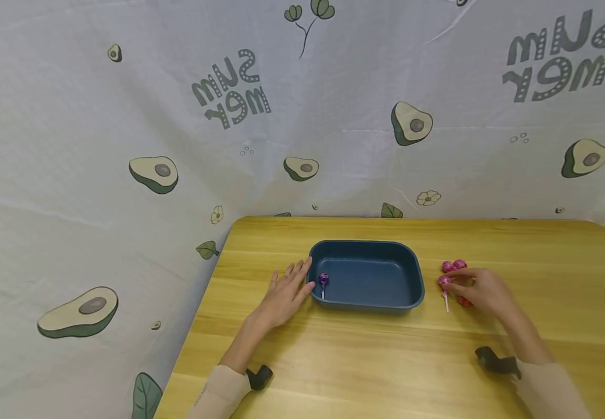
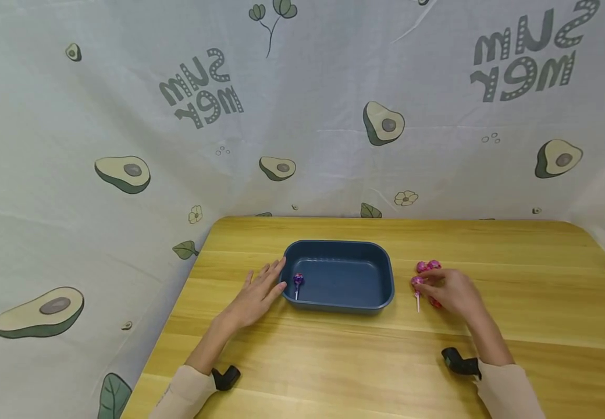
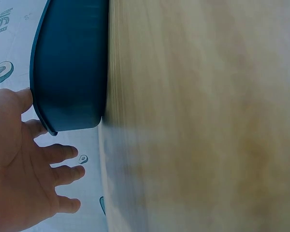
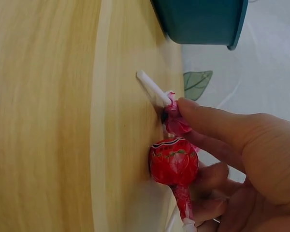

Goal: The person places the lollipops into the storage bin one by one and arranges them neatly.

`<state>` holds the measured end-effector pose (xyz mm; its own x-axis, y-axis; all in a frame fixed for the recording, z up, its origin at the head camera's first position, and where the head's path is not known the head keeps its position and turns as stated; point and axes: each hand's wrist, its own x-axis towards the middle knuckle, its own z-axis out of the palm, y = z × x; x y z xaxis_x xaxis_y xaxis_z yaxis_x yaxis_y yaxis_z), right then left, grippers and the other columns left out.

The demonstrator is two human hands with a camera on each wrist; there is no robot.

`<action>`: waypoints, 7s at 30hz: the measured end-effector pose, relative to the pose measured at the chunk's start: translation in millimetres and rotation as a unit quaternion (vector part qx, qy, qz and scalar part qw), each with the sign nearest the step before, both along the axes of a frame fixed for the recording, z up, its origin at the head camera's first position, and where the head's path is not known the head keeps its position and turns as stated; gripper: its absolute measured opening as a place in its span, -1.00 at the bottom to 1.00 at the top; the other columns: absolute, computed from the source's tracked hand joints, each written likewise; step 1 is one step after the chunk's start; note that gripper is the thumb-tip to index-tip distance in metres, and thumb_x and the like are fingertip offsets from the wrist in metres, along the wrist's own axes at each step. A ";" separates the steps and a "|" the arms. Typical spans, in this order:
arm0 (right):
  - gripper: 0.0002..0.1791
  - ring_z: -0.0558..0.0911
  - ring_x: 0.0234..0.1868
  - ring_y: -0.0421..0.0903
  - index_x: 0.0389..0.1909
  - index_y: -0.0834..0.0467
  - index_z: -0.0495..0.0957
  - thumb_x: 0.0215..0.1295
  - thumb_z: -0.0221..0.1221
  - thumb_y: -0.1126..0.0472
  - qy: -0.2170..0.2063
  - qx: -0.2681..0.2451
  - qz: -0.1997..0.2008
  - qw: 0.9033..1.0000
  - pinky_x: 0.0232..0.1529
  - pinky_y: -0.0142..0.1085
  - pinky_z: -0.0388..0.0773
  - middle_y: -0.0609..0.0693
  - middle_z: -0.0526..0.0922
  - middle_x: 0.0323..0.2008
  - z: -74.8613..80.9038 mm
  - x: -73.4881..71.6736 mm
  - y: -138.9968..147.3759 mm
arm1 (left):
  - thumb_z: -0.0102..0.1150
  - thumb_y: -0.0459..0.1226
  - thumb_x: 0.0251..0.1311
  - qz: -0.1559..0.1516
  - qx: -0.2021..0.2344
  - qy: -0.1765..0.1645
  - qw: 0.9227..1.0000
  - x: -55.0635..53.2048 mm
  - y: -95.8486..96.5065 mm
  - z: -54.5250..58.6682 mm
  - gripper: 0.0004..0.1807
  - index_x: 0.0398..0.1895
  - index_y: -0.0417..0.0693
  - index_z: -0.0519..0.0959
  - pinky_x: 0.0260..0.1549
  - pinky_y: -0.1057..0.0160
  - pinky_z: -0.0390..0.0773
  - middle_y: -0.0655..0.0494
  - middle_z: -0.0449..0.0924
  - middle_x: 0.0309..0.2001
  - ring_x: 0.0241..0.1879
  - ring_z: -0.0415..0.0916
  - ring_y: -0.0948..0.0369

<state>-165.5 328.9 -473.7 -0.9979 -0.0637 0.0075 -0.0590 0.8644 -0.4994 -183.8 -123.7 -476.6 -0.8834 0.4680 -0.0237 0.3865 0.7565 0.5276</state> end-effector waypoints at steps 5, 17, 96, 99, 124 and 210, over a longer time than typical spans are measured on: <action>-0.49 0.54 -0.22 0.12 0.00 0.39 0.70 0.31 0.41 0.00 -0.006 -0.010 -0.020 1.000 -0.35 -0.28 0.36 0.43 0.72 -0.07 -0.6 -1.7 -1.9 | -0.41 0.20 0.62 -0.003 0.001 -0.004 1.000 -5.2 -1.6 -0.1 -0.28 0.72 0.25 -0.16 0.59 -0.34 -0.30 -0.07 -0.04 0.68 0.68 -0.14 -0.12; -0.34 0.63 -0.08 0.24 0.14 0.35 0.65 0.37 0.32 -0.17 0.022 -0.094 -0.106 0.990 -0.47 -0.42 0.49 0.48 0.65 0.09 10.7 -10.1 -23.7 | -0.41 0.19 0.63 -0.011 0.002 -0.005 1.000 -18.3 -7.3 -0.1 -0.27 0.72 0.23 -0.17 0.59 -0.35 -0.29 -0.08 -0.05 0.68 0.68 -0.13 -0.13; -0.83 0.65 -0.36 -0.11 -0.25 0.18 0.76 0.22 0.46 0.18 -0.043 -0.090 0.020 0.995 -0.40 -0.25 0.45 0.02 0.78 -0.35 3.0 -73.2 -231.8 | -0.42 0.21 0.62 -0.019 -0.002 -0.004 1.000 -38.7 -6.8 -4.8 -0.28 0.72 0.25 -0.16 0.58 -0.38 -0.24 -0.08 -0.01 0.67 0.67 -0.09 -0.13; -0.82 0.65 -0.36 -0.11 -0.24 0.18 0.76 0.22 0.46 0.18 -0.043 -0.091 0.020 0.995 -0.41 -0.26 0.46 0.02 0.78 -0.36 2.8 -73.3 -231.6 | -0.42 0.21 0.62 -0.020 -0.002 -0.003 1.000 -39.0 -6.8 -5.1 -0.28 0.72 0.24 -0.15 0.57 -0.38 -0.24 -0.09 0.00 0.67 0.67 -0.08 -0.13; -0.55 0.71 -0.21 0.06 0.10 0.25 0.68 0.28 0.42 0.09 -0.004 -0.110 0.019 0.994 -0.27 -0.14 0.63 0.18 0.78 -0.14 23.7 -65.2 -202.8 | -0.41 0.20 0.63 -0.022 -0.002 -0.004 1.000 -43.9 -7.7 -4.3 -0.28 0.72 0.25 -0.17 0.58 -0.37 -0.25 -0.06 -0.02 0.68 0.67 -0.07 -0.11; -0.54 0.68 -0.09 0.38 -0.02 0.36 0.71 0.23 0.47 0.07 0.056 -0.038 -0.135 0.989 -0.24 -0.02 0.56 0.40 0.76 -0.12 -7.3 -38.0 -29.1 | -0.41 0.20 0.63 -0.035 0.007 -0.023 0.999 -56.1 -9.9 0.6 -0.28 0.72 0.25 -0.17 0.57 -0.37 -0.25 -0.03 -0.01 0.67 0.67 -0.06 -0.09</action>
<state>-203.5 299.8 -481.0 -0.9712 0.2091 0.1139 0.1094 0.8168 -0.5665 -239.9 -133.6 -476.0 -0.8463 0.5296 -0.0574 0.4133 0.7208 0.5564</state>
